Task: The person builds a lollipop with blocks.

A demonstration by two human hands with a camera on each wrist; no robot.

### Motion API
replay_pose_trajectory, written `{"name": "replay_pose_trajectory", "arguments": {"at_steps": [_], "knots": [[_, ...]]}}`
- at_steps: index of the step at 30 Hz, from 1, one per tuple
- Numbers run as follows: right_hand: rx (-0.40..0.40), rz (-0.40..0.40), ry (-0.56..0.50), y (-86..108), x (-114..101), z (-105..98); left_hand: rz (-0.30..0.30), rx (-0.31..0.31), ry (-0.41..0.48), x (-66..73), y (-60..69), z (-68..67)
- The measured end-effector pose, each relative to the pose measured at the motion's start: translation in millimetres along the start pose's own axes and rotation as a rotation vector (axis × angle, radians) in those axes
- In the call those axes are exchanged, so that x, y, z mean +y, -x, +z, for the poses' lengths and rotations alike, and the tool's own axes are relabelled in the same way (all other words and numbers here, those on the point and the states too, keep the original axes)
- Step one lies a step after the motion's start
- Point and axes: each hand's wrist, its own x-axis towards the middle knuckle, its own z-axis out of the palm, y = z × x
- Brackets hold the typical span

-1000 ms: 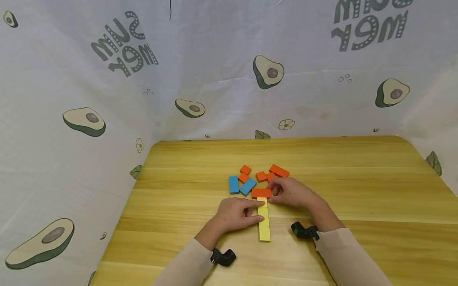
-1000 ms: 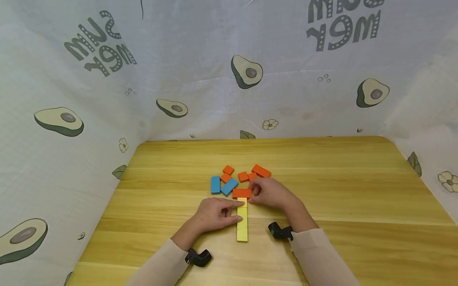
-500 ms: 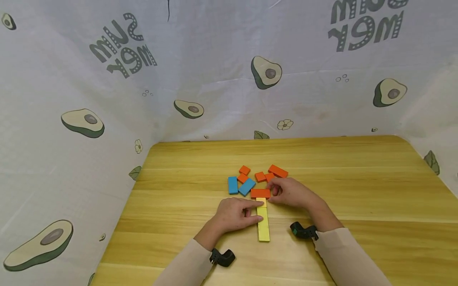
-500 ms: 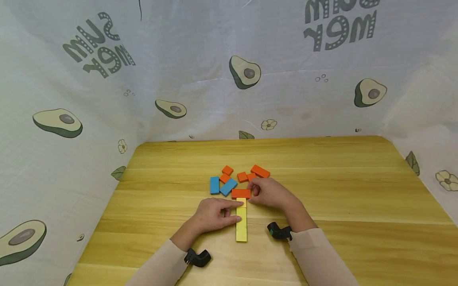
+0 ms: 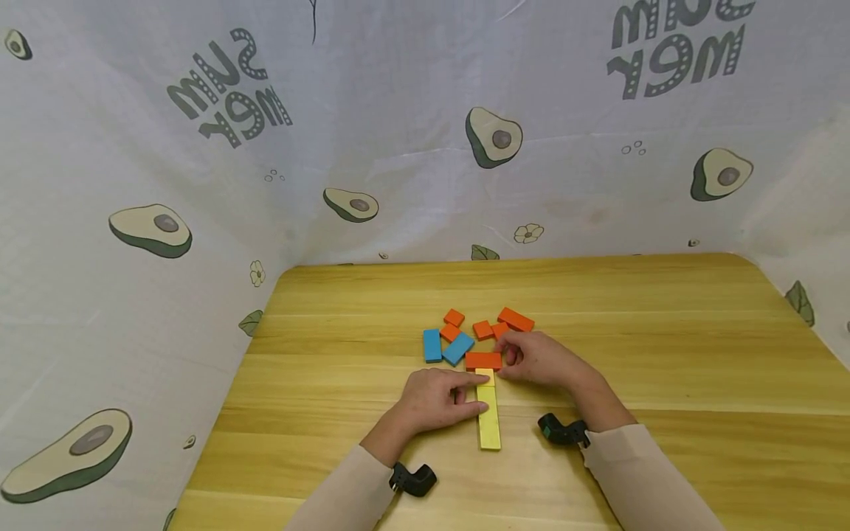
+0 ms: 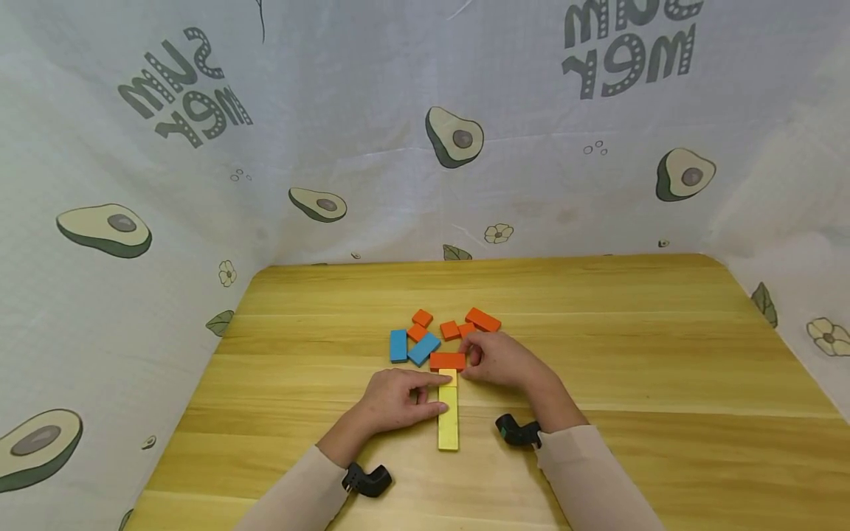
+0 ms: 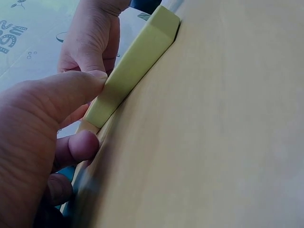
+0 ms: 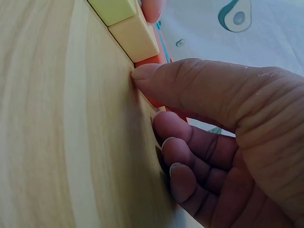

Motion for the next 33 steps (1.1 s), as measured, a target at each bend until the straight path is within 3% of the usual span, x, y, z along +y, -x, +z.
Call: {"name": "replay_pose_trajectory", "arguments": {"at_steps": [11,20,27,30,33], "knots": [[0.007,-0.023,0.024,-1.8,-1.5,-0.4,0.001,0.011,0.002,-1.8,0.2,-0.3],[0.004,-0.021,0.028,-1.9,-2.5,-1.3,-0.088,-0.057,-0.031,0.8,-3.1,-2.2],[-0.024,0.008,-0.022,0.2,-0.1,-5.8,-0.093,-0.076,-0.028,2.2,-4.3,-2.4],[0.006,0.023,-0.041,-0.5,1.0,-9.4,-0.09,-0.078,-0.039,2.4,-4.1,-2.9],[0.09,0.002,-0.02,-5.2,0.4,-13.1,-0.087,-0.081,-0.047,2.2,-4.3,-3.7]]}}
